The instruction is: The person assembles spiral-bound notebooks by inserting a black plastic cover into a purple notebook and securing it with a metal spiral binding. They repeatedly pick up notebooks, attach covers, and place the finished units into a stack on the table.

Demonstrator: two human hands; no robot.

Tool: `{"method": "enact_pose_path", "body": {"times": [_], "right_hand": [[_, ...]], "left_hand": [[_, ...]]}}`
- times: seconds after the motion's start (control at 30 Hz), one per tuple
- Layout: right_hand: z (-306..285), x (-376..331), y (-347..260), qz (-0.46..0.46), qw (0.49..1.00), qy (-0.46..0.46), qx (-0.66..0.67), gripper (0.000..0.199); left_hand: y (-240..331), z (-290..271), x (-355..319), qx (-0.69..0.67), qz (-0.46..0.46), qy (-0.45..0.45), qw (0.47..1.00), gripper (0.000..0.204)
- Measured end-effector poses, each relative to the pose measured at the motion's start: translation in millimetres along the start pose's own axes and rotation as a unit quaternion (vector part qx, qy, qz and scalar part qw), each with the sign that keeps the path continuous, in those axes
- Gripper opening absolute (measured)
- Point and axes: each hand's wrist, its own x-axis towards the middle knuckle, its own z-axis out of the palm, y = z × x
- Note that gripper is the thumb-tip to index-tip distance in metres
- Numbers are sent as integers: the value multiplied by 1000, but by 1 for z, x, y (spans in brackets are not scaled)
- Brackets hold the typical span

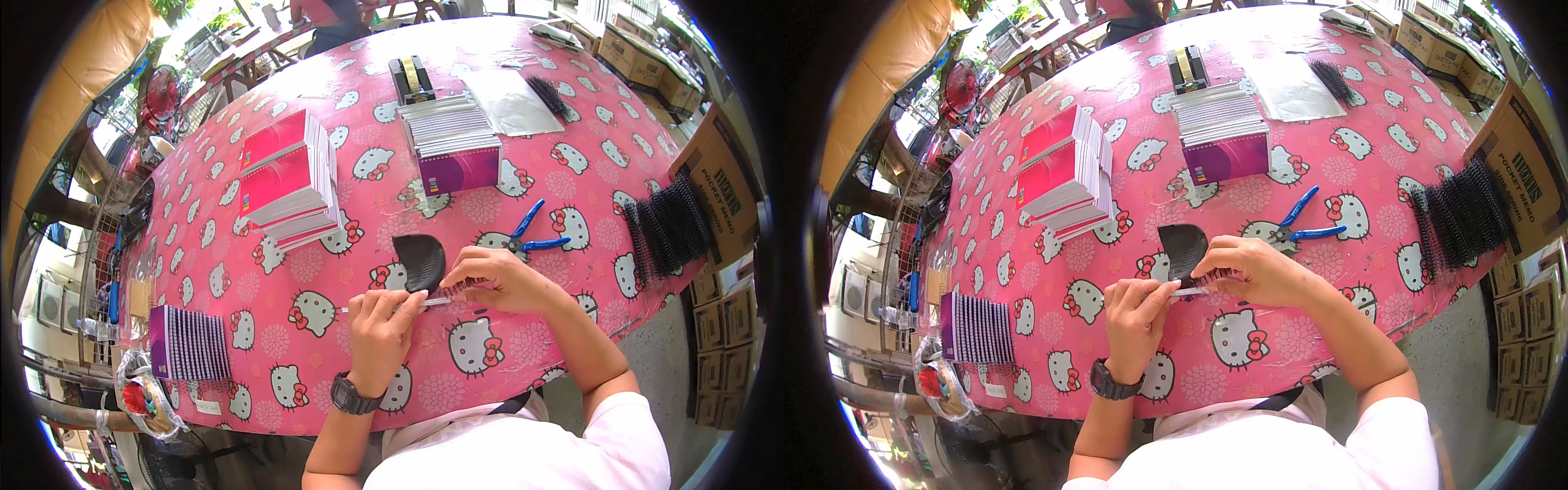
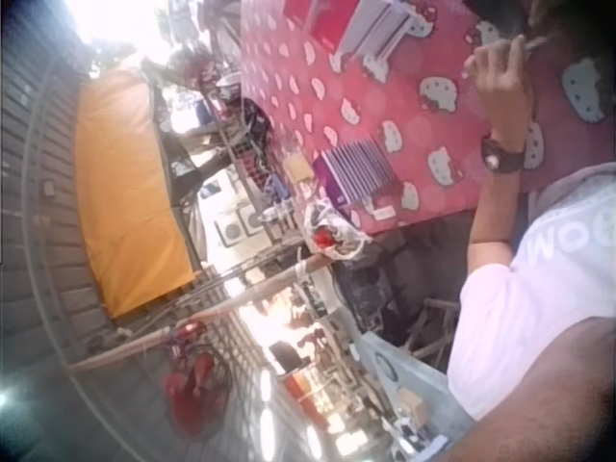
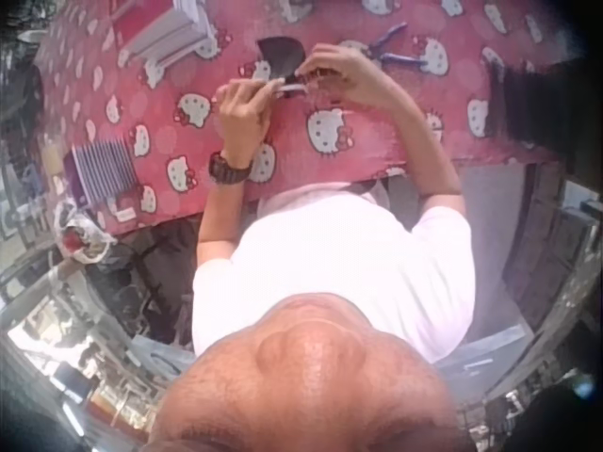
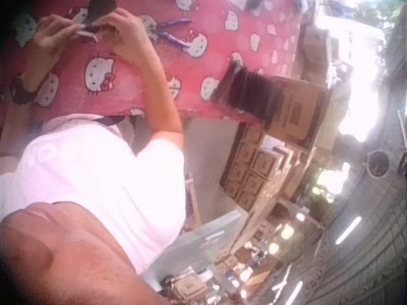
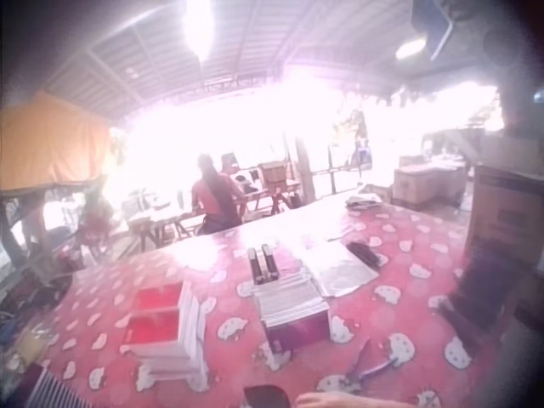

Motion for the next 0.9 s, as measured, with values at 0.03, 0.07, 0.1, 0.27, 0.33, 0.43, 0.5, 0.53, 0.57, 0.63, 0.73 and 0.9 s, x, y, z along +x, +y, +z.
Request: {"method": "enact_pose_path", "body": {"times": [0.03, 0.07, 0.1, 0.27, 0.33, 0.43, 0.5, 0.53, 0.57, 0.63, 0.73, 0.9], "right_hand": [[1, 0, 0, -5, 1000, -1, -6, 22], [2, 0, -1, -11, 1000, -2, -12, 22], [3, 0, -1, -17, 1000, -3, -18, 23], [5, 0, -5, -40, 998, -4, -38, 25], [5, -1, -5, -32, 999, -6, -39, 26], [5, -3, -5, -15, 999, -1, -33, 27], [3, -2, -8, -3, 1000, 1, -30, 27], [2, -2, -7, -11, 999, -4, -32, 27], [2, -2, -5, -19, 999, -10, -34, 26], [2, -3, -4, -21, 999, -18, -38, 25], [2, -3, -5, -1, 998, -36, -46, 21], [8, -1, -5, -12, 997, -47, -63, 15]], "left_hand": [[1, 0, -3, 12, 6, 3, 1000, 24], [1, 1, -6, 22, 11, 7, 1000, 25], [0, 1, -9, 31, 16, 12, 999, 25], [-1, -1, -15, 49, 32, 22, 998, 32], [0, -1, -14, 48, 32, 18, 998, 32], [-1, 0, -15, 35, 26, 27, 999, 32], [-2, 1, -16, 34, 20, 27, 999, 31], [-2, 2, -16, 33, 18, 26, 999, 31], [-2, 2, -15, 31, 16, 25, 999, 30], [-1, 0, -13, 26, 11, 24, 999, 28], [-1, -1, -12, -12, -18, 9, 1000, 25], [-6, -16, -4, -61, -63, -72, 994, 23]]}}
